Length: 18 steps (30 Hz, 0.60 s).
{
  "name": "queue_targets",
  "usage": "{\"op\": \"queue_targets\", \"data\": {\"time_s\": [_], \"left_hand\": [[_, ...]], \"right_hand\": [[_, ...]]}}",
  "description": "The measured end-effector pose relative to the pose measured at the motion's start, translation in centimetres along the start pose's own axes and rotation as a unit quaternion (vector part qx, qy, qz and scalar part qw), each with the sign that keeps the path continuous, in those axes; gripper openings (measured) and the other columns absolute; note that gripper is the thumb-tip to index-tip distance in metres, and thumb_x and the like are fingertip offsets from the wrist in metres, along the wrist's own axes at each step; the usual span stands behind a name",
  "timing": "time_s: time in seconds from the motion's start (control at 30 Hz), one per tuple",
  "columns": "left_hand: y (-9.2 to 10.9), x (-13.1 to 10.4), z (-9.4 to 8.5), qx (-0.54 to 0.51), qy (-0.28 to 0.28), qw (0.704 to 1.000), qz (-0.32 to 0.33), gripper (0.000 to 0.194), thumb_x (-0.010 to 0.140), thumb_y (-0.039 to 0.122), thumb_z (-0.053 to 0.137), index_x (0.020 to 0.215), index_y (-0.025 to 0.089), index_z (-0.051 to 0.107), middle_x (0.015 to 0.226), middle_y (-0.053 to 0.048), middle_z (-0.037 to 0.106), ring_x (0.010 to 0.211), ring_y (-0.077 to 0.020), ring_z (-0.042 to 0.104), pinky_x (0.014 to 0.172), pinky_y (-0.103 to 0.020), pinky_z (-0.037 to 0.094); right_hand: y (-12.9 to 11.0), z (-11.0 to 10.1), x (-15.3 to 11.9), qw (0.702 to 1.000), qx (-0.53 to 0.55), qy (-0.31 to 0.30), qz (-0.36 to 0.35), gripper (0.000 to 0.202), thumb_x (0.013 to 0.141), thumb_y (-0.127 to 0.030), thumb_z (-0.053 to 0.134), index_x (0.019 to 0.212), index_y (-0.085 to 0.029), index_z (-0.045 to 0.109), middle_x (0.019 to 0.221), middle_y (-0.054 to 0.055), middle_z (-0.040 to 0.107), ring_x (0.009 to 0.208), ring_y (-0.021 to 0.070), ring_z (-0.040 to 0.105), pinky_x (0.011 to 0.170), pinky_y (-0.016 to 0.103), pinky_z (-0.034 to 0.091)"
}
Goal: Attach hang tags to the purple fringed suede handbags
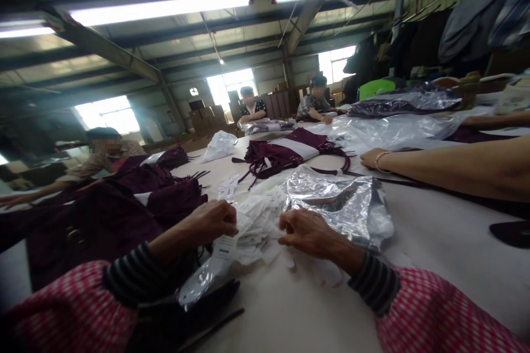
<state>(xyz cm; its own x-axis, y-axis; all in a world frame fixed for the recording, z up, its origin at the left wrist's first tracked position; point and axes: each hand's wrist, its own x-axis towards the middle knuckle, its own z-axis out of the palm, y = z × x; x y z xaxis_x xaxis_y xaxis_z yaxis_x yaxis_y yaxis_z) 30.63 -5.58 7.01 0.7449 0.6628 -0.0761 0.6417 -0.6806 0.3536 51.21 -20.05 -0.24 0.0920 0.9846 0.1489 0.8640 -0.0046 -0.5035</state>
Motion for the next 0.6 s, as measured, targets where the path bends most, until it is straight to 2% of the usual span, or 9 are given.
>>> {"op": "queue_targets", "data": {"time_s": [0.13,0.27,0.6], "left_hand": [[0.3,-0.1,-0.3,0.009,-0.021,1.000,0.006,0.010,0.066,0.030,0.067,0.063,0.020,0.068,0.059,0.001,0.061,0.064,-0.0176,0.055,0.057,-0.027,0.030],[-0.2,0.0,-0.6,0.001,-0.012,1.000,-0.002,0.012,0.068,0.028,0.064,0.061,0.019,0.065,0.059,0.000,0.064,0.062,-0.0172,0.057,0.058,-0.027,0.033],[-3.8,2.1,-0.7,-0.098,0.016,0.991,-0.092,0.009,0.062,0.023,0.071,0.058,0.017,0.067,0.054,-0.001,0.062,0.054,-0.0162,0.058,0.051,-0.025,0.038]], "right_hand": [[0.2,1.5,0.0,0.995,-0.088,0.038,-0.022,0.021,0.088,-0.030,0.066,0.071,-0.019,0.060,0.073,0.002,0.067,0.070,0.0172,0.060,0.062,0.028,0.028],[0.6,2.7,0.1,0.986,-0.152,0.043,-0.062,0.019,0.091,-0.023,0.061,0.073,-0.018,0.058,0.076,0.004,0.068,0.070,0.0174,0.061,0.063,0.029,0.027],[1.0,4.4,-0.1,0.971,-0.209,0.054,-0.104,0.016,0.096,-0.019,0.051,0.083,-0.016,0.060,0.082,0.007,0.069,0.072,0.0199,0.061,0.066,0.032,0.030]]}}
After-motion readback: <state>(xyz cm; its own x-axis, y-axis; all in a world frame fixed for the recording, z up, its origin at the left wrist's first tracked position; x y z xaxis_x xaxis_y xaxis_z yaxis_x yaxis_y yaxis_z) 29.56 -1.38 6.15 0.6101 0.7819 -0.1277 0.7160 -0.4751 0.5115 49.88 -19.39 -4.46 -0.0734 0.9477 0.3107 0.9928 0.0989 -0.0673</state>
